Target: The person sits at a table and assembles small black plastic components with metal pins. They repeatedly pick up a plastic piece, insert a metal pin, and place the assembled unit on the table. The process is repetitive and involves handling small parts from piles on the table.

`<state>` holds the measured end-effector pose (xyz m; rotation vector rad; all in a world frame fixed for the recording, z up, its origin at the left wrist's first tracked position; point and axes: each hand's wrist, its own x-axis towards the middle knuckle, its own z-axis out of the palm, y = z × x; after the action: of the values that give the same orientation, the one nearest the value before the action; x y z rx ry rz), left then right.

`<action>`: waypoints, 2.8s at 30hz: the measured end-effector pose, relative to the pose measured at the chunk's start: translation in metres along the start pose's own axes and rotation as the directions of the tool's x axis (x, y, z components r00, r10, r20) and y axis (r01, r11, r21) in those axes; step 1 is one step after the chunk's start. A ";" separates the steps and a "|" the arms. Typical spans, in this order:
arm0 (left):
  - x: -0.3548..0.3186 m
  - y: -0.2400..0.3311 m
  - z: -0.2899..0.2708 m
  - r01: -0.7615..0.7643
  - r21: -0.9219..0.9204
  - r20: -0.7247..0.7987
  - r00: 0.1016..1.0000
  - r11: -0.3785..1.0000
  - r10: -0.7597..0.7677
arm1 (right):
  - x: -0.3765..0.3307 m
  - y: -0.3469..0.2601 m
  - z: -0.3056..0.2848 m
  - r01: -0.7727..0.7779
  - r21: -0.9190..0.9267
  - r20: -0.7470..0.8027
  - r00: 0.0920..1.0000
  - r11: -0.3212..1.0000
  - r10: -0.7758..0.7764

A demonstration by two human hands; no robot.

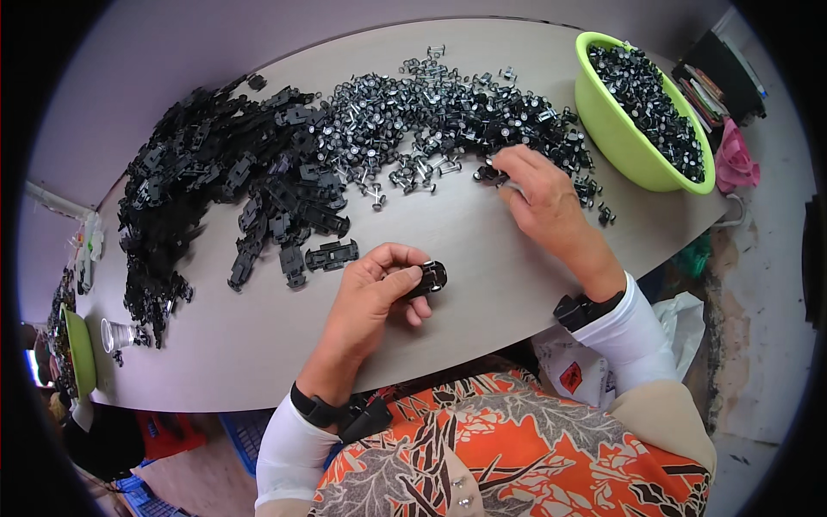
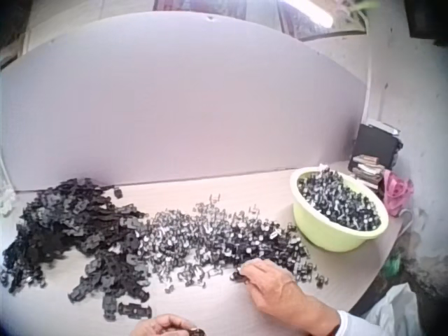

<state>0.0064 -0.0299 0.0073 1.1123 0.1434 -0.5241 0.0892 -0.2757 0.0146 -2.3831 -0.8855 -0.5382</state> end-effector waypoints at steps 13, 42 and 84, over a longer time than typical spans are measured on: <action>0.002 -0.004 -0.005 0.041 0.041 0.049 0.998 0.998 -0.043 | -0.016 -0.006 -0.032 -0.350 0.238 0.142 0.935 0.906 0.325; 0.000 0.003 0.002 0.095 0.018 0.028 0.995 0.995 -0.095 | -0.026 -0.012 0.011 -0.003 0.165 0.216 0.976 0.986 -0.034; -0.007 -0.012 -0.015 0.090 -0.241 0.161 0.986 0.966 -0.051 | -0.017 -0.087 0.019 0.066 0.357 0.193 0.971 0.932 -0.143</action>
<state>-0.0034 -0.0185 -0.0069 0.8219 0.1103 -0.6359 0.0208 -0.2164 0.0208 -2.1014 -1.1079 -0.1423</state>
